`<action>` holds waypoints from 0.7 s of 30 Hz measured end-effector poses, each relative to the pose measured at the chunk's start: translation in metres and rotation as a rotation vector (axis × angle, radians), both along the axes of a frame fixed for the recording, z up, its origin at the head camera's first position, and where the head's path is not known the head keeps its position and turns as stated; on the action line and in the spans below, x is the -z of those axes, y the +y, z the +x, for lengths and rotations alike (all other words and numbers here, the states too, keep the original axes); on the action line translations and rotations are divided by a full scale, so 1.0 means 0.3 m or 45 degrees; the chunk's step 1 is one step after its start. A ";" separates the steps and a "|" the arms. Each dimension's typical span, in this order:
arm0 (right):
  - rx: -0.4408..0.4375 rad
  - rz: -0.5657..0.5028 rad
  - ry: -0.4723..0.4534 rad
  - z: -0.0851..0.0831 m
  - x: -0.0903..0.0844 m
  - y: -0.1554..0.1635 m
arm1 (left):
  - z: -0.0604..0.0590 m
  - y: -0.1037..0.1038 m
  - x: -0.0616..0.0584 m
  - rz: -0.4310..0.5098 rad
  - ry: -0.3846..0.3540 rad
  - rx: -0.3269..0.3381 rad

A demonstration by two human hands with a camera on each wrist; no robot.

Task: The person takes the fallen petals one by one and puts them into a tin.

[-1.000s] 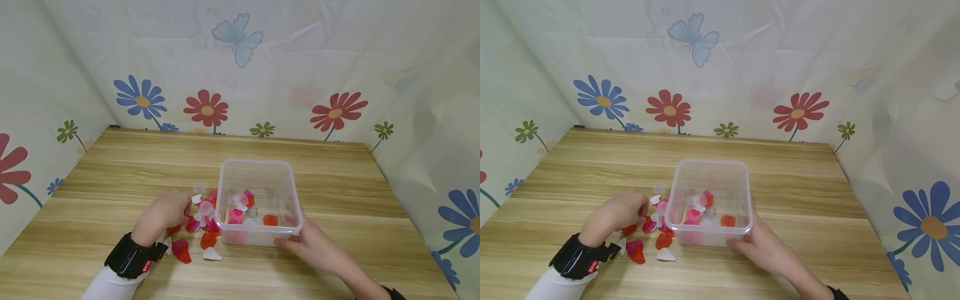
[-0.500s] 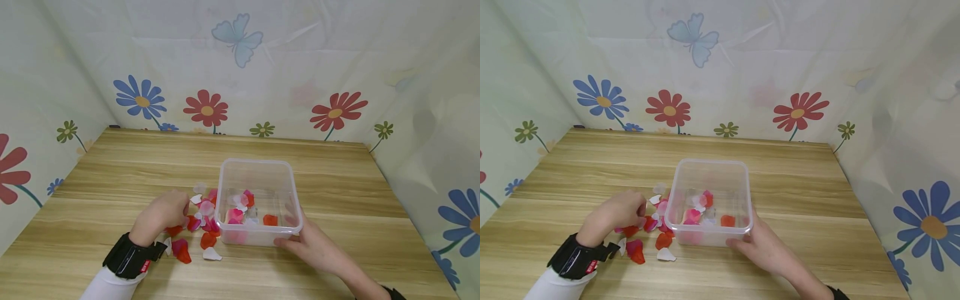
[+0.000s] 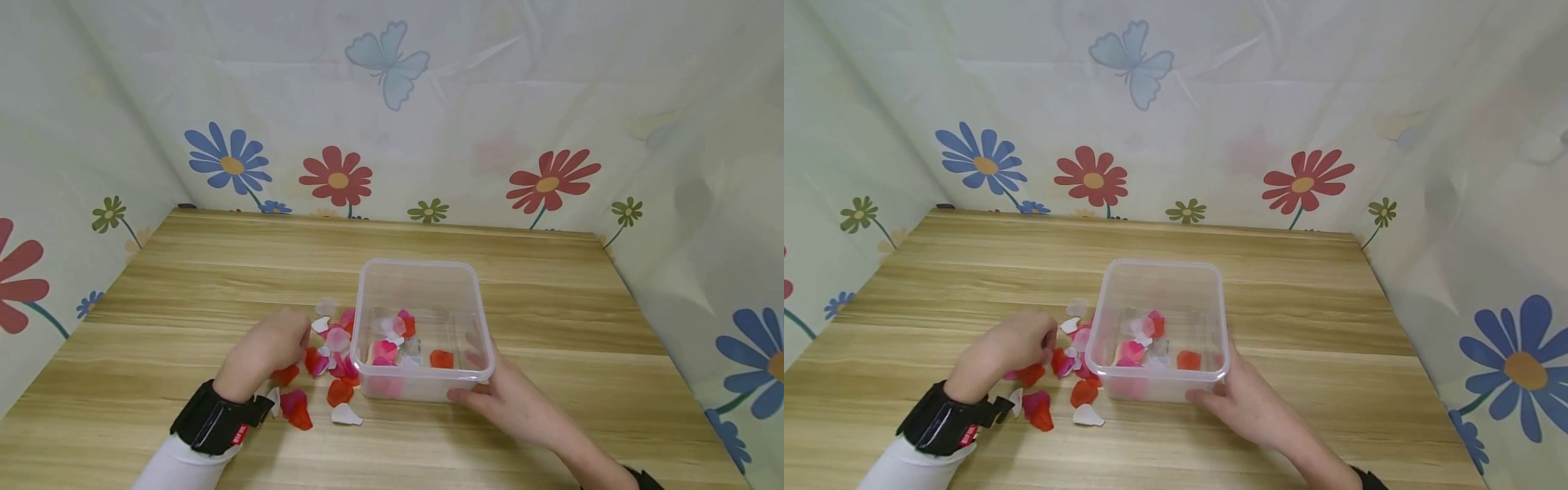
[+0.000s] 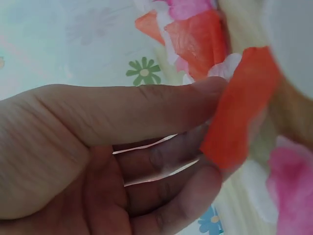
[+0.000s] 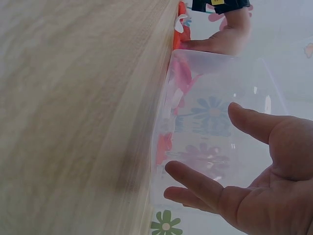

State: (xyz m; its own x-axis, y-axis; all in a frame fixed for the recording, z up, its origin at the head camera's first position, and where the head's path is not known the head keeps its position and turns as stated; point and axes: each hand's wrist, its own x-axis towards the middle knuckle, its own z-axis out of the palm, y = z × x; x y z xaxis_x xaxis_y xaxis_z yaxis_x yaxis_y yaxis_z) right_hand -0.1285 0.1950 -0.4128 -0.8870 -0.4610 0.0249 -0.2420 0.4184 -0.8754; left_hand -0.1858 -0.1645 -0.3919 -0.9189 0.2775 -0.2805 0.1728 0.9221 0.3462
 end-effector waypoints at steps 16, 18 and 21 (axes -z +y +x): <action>0.006 0.019 0.035 0.001 -0.001 -0.003 | 0.003 -0.005 -0.060 0.074 0.252 0.069; 0.005 0.008 0.027 0.001 0.000 -0.002 | 0.004 -0.002 -0.061 0.095 0.288 0.078; 0.010 0.003 0.020 0.001 -0.001 -0.003 | 0.006 0.001 -0.064 0.125 0.322 0.074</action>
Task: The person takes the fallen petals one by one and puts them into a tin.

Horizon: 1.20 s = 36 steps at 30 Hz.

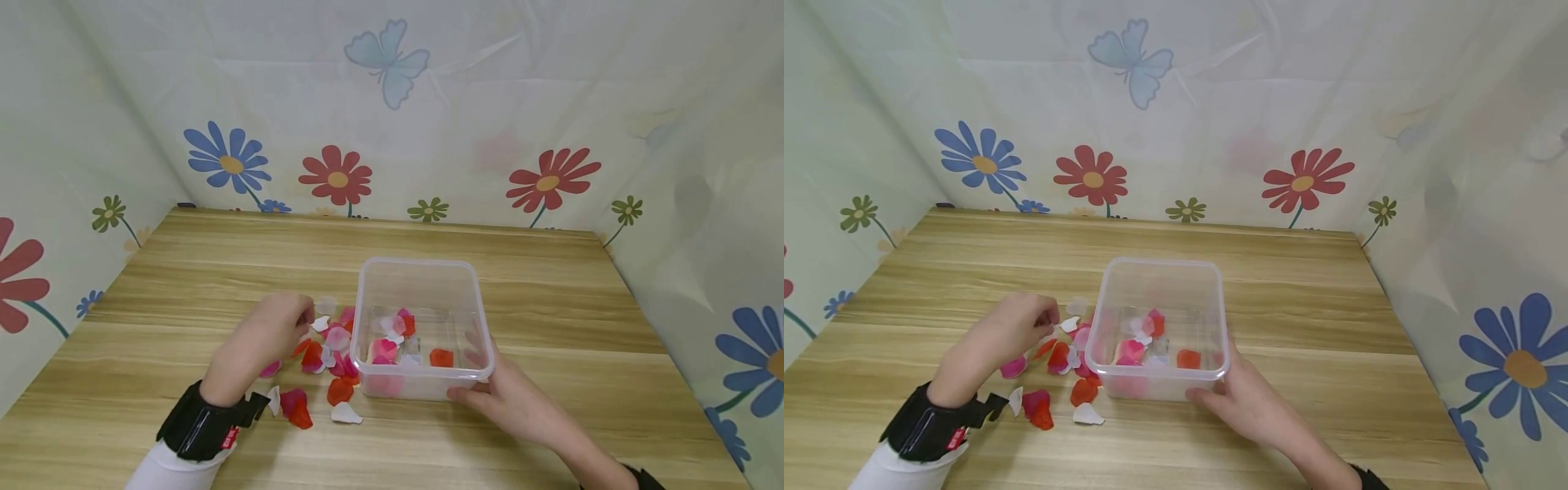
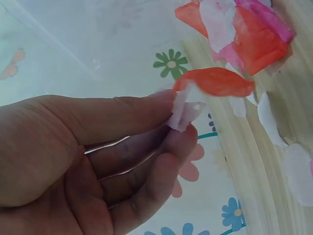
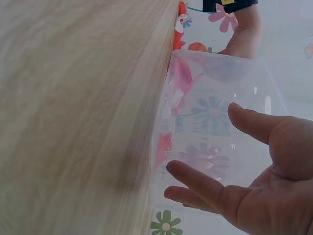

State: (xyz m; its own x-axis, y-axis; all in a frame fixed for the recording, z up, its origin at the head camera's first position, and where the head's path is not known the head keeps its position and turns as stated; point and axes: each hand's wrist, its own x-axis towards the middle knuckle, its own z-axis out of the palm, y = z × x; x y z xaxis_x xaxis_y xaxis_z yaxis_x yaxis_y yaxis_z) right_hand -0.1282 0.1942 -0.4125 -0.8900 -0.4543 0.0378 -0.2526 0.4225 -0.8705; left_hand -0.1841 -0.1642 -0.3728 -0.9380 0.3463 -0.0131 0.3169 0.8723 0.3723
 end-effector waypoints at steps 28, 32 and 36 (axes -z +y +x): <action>0.005 0.005 0.048 -0.002 0.005 0.001 | 0.004 0.013 0.005 -0.076 -0.084 0.031; 0.003 -0.002 0.045 -0.001 0.005 0.001 | 0.002 0.009 0.010 -0.072 -0.120 0.050; 0.000 0.002 0.050 -0.001 0.003 0.001 | -0.001 0.006 0.010 -0.026 -0.134 0.050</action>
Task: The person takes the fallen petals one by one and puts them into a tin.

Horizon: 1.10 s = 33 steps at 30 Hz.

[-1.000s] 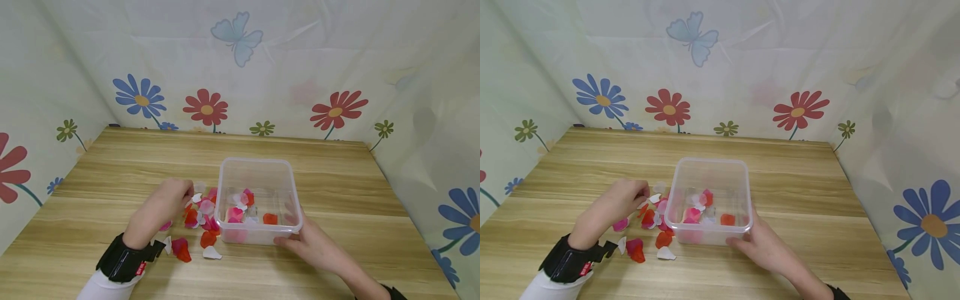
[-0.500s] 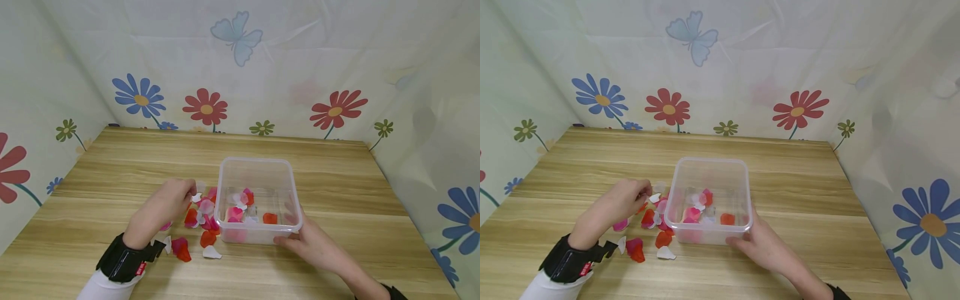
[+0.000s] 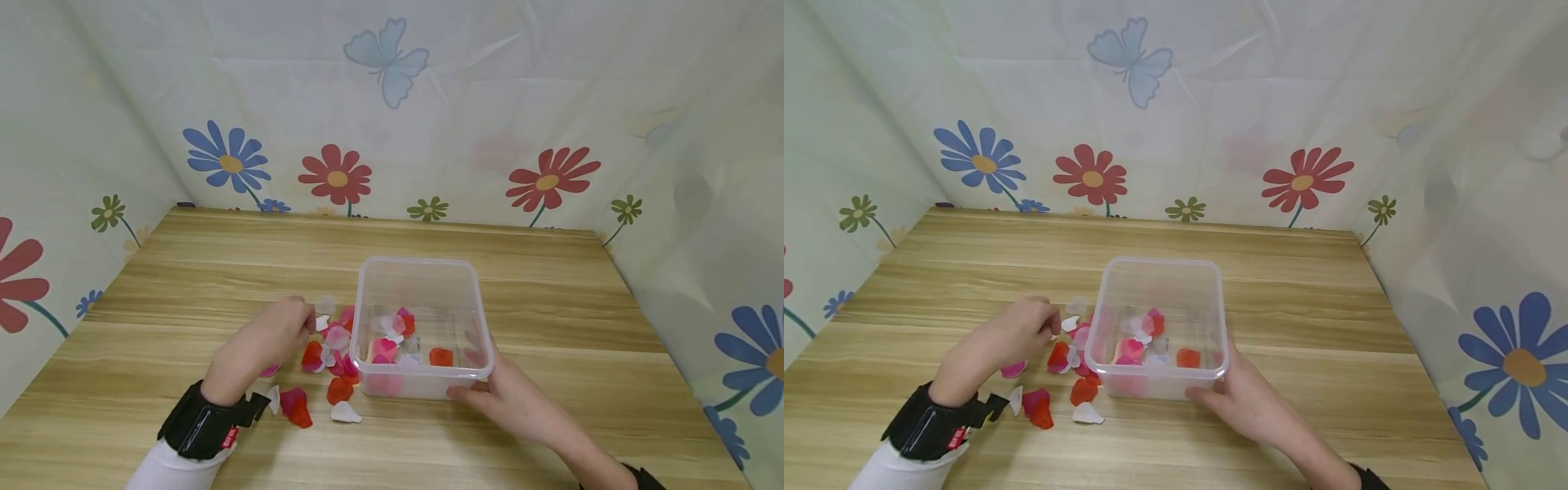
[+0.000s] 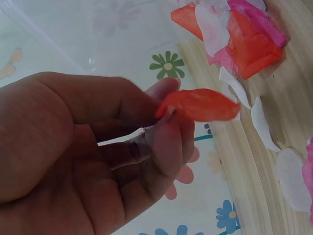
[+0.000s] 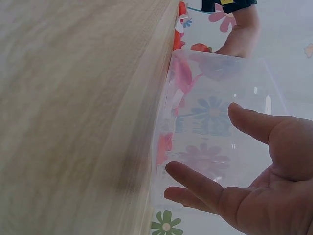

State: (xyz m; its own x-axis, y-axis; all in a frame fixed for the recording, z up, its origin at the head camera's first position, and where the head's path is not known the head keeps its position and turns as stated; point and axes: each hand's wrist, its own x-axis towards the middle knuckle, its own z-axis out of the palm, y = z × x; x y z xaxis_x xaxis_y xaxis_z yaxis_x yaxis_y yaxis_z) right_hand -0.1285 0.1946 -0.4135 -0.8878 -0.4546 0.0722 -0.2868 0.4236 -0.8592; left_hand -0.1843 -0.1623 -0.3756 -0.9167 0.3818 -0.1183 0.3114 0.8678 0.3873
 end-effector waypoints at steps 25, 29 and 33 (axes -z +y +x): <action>-0.013 0.002 -0.020 -0.002 -0.004 0.002 | 0.013 0.029 -0.024 0.242 0.266 -0.029; -0.006 0.015 -0.014 -0.001 -0.002 0.001 | 0.020 0.041 -0.033 0.338 0.408 -0.046; -0.009 0.008 -0.024 0.000 -0.002 0.002 | 0.031 0.059 -0.046 0.426 0.560 -0.028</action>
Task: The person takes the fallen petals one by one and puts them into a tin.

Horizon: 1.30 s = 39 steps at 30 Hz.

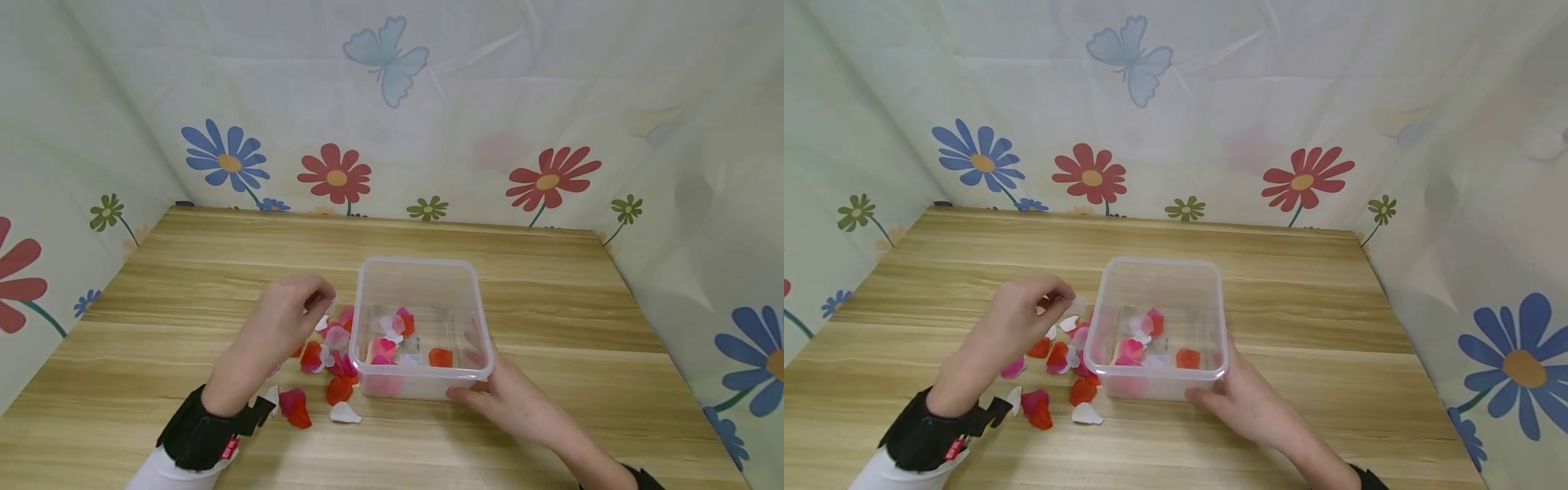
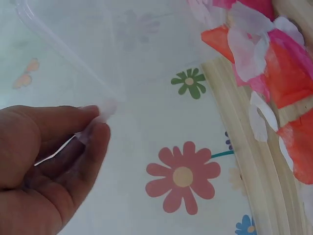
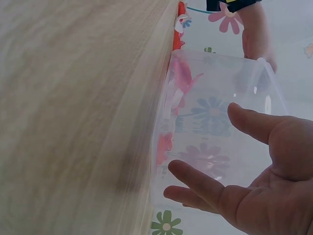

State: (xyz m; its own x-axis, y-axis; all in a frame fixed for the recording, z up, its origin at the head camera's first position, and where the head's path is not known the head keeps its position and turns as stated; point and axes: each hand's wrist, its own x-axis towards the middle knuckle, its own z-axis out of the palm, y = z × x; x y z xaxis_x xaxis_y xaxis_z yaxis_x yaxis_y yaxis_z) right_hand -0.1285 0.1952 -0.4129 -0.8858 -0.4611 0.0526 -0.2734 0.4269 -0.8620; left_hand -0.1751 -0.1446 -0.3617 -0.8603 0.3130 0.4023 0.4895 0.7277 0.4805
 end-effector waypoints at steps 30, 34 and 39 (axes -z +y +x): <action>-0.049 -0.056 -0.031 -0.003 -0.001 0.002 | 0.059 0.119 -0.011 0.148 0.198 0.499; -0.055 -0.053 -0.015 -0.003 -0.001 0.002 | 0.061 0.107 -0.020 0.149 0.201 0.462; -0.060 -0.048 -0.003 -0.004 0.000 0.004 | 0.054 0.075 -0.030 0.145 0.190 0.338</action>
